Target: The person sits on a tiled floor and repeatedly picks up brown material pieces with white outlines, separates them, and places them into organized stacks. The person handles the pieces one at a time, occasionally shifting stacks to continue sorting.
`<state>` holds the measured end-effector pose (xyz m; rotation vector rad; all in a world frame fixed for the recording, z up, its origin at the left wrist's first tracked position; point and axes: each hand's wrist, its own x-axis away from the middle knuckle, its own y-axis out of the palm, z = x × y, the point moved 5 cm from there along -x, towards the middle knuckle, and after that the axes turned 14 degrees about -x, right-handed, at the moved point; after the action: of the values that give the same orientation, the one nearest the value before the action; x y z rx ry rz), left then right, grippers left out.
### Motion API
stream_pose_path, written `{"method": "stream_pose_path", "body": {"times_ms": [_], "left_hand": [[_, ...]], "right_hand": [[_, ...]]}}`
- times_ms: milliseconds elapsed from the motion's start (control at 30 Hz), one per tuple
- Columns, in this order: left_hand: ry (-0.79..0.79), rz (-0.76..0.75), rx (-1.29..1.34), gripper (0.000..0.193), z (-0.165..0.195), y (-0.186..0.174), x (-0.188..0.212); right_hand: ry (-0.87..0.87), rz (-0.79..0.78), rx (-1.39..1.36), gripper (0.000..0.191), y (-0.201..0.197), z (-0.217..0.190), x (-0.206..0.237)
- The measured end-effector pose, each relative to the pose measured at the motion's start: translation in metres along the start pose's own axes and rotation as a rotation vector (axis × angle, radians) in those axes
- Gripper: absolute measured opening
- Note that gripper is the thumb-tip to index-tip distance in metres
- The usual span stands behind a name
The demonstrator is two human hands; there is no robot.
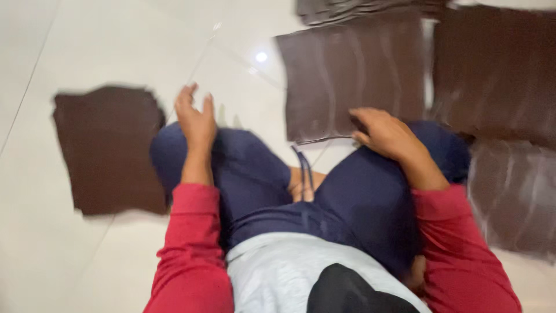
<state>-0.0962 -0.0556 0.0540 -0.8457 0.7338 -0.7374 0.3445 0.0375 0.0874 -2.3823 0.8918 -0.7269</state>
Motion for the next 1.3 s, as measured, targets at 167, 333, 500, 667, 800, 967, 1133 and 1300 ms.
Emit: {"method": "stream_pose_path", "body": {"times_ms": [167,333,500,667,800,967,1133,1300], "left_hand": [[-0.709,0.153,0.219,0.04,-0.123,-0.06,-0.008],[-1.065,0.359,-0.323,0.048,-0.203,-0.121,0.082],[-1.515,0.259,-0.295,0.059,-0.23,-0.105,0.193],[-1.322,0.354,-0.011,0.053,-0.217,-0.072,0.22],[-1.313,0.266,0.027,0.062,-0.205,-0.06,0.224],[-1.46,0.293,-0.201,0.069,-0.194,-0.072,0.22],[-1.535,0.325,0.187,0.076,-0.195,-0.059,0.219],[-1.442,0.373,0.381,0.078,-0.208,-0.044,0.228]], "right_hand": [[0.228,-0.196,0.131,0.057,-0.002,0.046,-0.012],[0.226,-0.107,0.198,0.051,-0.016,0.051,-0.024],[0.263,-0.134,0.201,0.045,-0.012,0.028,-0.031],[-0.094,0.011,0.215,0.041,-0.002,-0.029,-0.051],[-0.365,0.126,0.116,0.033,0.03,-0.099,-0.08],[-0.626,0.085,-0.06,0.02,0.082,-0.195,-0.133],[-0.515,-0.051,-0.217,0.025,0.151,-0.248,-0.213],[-0.393,-0.03,-0.144,0.04,0.208,-0.239,-0.281]]}}
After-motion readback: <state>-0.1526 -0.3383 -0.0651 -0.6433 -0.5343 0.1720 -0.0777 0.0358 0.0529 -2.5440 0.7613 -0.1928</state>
